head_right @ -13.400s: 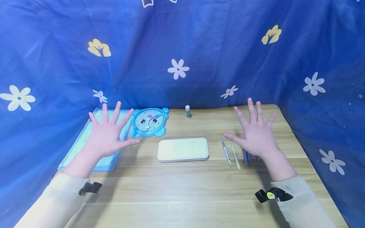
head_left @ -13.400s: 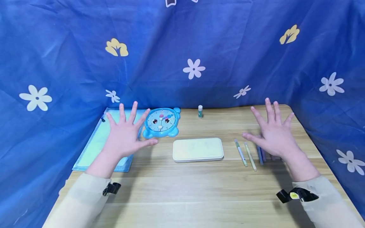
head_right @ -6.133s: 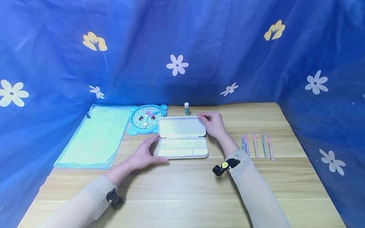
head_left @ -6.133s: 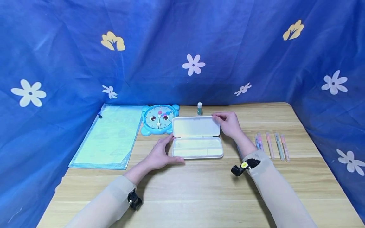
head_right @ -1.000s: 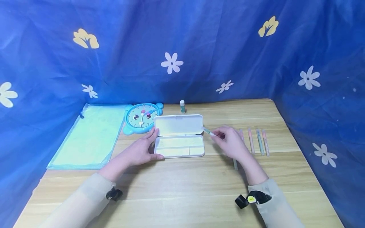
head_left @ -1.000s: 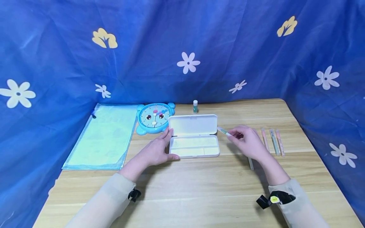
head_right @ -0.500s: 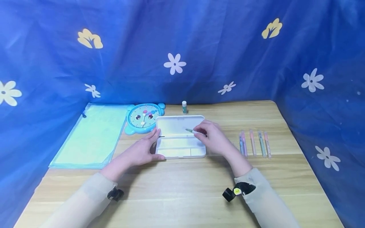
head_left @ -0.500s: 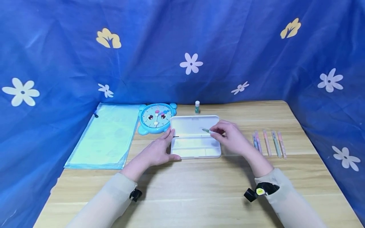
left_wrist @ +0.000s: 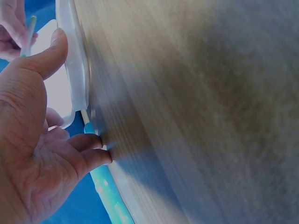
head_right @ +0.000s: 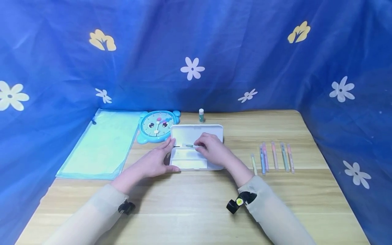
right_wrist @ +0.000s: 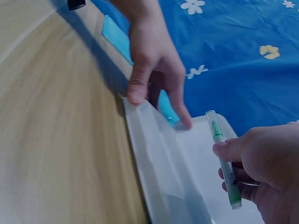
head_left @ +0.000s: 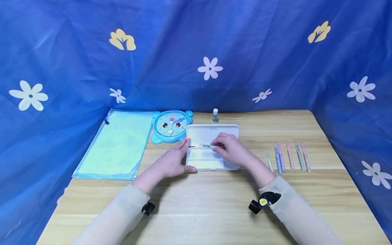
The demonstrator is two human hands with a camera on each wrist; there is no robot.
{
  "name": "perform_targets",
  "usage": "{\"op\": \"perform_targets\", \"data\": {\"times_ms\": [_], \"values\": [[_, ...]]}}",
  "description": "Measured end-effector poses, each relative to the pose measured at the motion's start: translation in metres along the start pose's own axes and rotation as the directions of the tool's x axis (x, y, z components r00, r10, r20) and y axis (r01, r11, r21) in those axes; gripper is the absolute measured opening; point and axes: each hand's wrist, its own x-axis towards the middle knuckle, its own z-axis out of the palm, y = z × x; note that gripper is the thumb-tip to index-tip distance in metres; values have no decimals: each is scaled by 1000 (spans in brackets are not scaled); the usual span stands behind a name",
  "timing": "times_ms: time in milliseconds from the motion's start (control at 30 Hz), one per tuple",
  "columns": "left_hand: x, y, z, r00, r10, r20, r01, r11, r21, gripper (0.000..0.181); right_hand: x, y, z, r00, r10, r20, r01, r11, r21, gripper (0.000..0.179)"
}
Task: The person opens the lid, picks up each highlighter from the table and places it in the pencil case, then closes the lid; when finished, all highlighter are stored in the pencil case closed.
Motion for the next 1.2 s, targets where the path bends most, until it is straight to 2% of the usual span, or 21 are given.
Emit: {"op": "perform_targets", "data": {"times_ms": [467, 800, 967, 1200], "values": [[-1, 3, -1, 1000, 16, -10, -16, 1000, 4, 126, 16, 5, 33, 986, 16, 166, -3, 997, -79, 14], [-1, 2, 0, 1000, 5, -6, -5, 1000, 2, 126, 18, 5, 42, 977, 24, 214, -8, 997, -77, 13], [0, 0, 1, 1000, 8, -8, -8, 1000, 5, 127, 16, 3, 36, 982, 47, 185, -38, 998, -53, 15], [3, -2, 2, 1000, 11, 0, -11, 1000, 9, 127, 4, 8, 12, 997, 47, 54, -49, 998, 27, 17]]}}
